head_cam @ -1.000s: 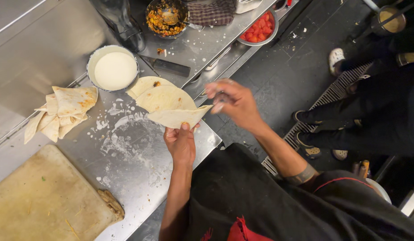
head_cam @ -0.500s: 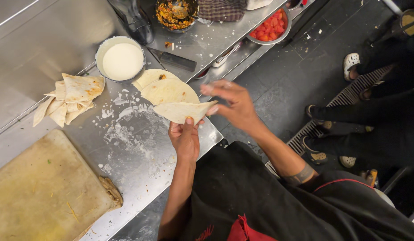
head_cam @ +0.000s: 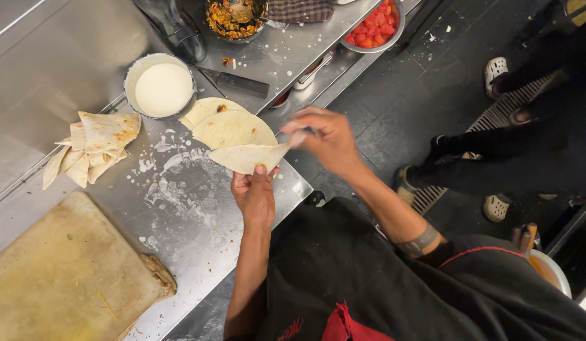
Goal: The person folds tortilla halves on a steel prep counter, spoons a spiced filling from a bowl onto the folded tortillas, and presses the filled wraps closed by hand, working through them one at a time on the counter.
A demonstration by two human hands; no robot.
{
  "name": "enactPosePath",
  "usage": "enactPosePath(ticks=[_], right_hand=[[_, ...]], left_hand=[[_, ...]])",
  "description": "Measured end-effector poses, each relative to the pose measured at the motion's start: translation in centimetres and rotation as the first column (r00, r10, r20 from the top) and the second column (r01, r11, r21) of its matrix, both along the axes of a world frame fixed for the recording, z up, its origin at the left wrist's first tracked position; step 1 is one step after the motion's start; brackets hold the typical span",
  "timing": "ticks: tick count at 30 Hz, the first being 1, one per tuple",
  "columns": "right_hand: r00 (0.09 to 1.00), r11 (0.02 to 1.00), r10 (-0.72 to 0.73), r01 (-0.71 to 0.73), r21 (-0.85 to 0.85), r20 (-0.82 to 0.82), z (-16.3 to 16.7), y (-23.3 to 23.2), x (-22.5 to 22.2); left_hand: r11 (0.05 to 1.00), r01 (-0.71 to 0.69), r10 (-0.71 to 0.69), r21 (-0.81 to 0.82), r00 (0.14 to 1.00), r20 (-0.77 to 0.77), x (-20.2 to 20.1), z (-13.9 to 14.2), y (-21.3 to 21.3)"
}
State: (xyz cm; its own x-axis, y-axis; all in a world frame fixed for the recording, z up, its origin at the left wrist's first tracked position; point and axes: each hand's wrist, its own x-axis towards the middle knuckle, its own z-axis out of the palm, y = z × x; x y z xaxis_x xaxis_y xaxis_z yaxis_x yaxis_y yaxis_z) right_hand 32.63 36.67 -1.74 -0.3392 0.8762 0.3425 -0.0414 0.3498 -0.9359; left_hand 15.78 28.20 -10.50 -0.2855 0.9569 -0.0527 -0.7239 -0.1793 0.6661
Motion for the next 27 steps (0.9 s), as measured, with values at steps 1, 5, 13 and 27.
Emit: enactPosePath(ticks=[1,5,13,27], right_hand=[[0.997,0.998,0.021,-0.025,0.055,0.078,0.0,-0.1,-0.1],[0.979,0.999,0.047,-0.05,0.008,0.198,-0.4,-0.6,-0.5],[0.973,0.984,0.013,-0.053,-0.168,-0.228,-0.6,-0.3,-0.8],[0.988,0.989,0.148,-0.148,-0.003,-0.051,1.6,0.0,-2.9]], left_hand=[[1.0,-0.009,0.009,-0.011,1.0,-0.01,0.0,-0.1,0.1],[0.999,-0.027,0.026,-0.02,0.998,-0.053,0.5,-0.2,0.1],[0.992,-0.079,0.049,-0.094,0.958,-0.282,-0.4,0.3,-0.4],[0.995,-0.102,0.091,0.016,0.793,-0.602,-2.3,2.6,-0.6]])
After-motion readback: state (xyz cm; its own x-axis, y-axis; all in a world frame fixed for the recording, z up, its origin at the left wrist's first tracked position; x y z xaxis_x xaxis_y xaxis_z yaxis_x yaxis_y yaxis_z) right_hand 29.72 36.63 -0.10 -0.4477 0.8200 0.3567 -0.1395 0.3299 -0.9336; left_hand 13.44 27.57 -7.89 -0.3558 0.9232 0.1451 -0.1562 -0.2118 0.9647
